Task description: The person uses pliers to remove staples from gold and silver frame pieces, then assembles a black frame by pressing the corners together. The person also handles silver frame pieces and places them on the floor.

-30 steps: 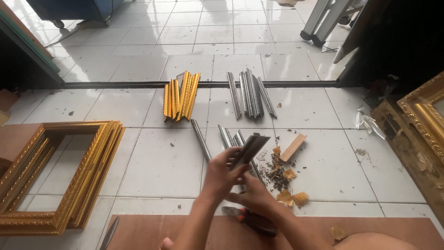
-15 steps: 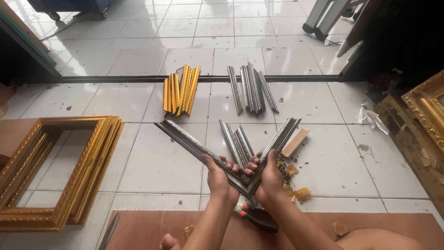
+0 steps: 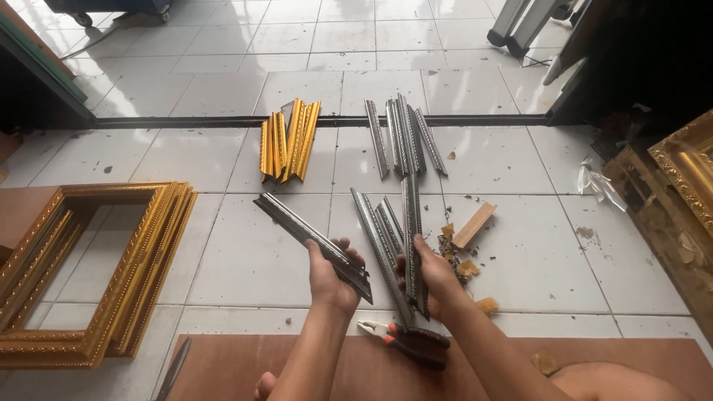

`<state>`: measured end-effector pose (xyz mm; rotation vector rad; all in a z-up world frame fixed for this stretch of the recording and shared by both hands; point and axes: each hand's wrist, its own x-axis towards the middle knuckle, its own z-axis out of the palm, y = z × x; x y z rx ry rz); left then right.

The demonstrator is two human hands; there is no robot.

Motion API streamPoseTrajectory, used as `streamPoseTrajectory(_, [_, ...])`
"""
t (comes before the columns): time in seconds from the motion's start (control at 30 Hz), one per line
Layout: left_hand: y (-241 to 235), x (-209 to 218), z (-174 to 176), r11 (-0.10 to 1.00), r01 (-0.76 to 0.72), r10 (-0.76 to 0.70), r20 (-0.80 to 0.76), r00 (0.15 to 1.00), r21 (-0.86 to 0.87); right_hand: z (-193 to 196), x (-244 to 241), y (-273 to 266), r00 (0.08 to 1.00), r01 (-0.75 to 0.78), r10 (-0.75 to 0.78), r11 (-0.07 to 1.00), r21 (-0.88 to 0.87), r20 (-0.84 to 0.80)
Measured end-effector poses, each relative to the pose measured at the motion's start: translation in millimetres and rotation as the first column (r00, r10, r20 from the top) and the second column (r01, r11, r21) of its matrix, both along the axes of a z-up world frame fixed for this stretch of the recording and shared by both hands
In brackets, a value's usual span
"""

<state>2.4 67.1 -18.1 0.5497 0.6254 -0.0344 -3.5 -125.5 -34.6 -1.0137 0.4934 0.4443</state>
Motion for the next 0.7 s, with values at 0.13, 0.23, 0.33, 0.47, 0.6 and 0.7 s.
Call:
streamPoseTrajectory(0.13, [-2.3,-14.7,9.7,0.963,0.117,-0.089,-0.122,0.988,0.243,-31.2,12.4,-10.6,1.000,0.023,-0.023,0.999,0.025,-0.007])
streamPoseTrajectory(0.23, [-2.0,-12.0,-18.0,0.811,0.296,-0.173,-0.277,0.945,0.504,-9.2,5.8,-8.5,0.999,0.046,-0.047,0.999,0.020,0.009])
streamPoseTrajectory(0.33, [2.7,2.2,-85.5,0.728,0.422,-0.249,-0.365,0.897,0.540,17.1,-2.0,-2.4,0.999,-0.004,0.006,0.999,-0.033,0.044])
streamPoseTrajectory(0.47, [11.4,9.7,-114.7,0.358,0.553,-0.342,-0.445,0.827,0.752,41.4,-1.3,-0.8,0.994,-0.079,0.084,0.995,-0.064,0.076])
streamPoseTrajectory(0.6, [-15.8,-35.9,36.8,-0.319,0.126,-0.302,-0.227,0.926,0.939,42.7,0.3,-11.0,0.977,-0.201,0.212,0.956,-0.215,0.029])
streamPoseTrajectory(0.7, [-15.3,-33.7,46.9,-0.640,-0.251,-0.616,-0.289,0.733,0.726,36.0,2.5,-12.3,0.952,-0.306,0.307,0.944,-0.124,-0.008])
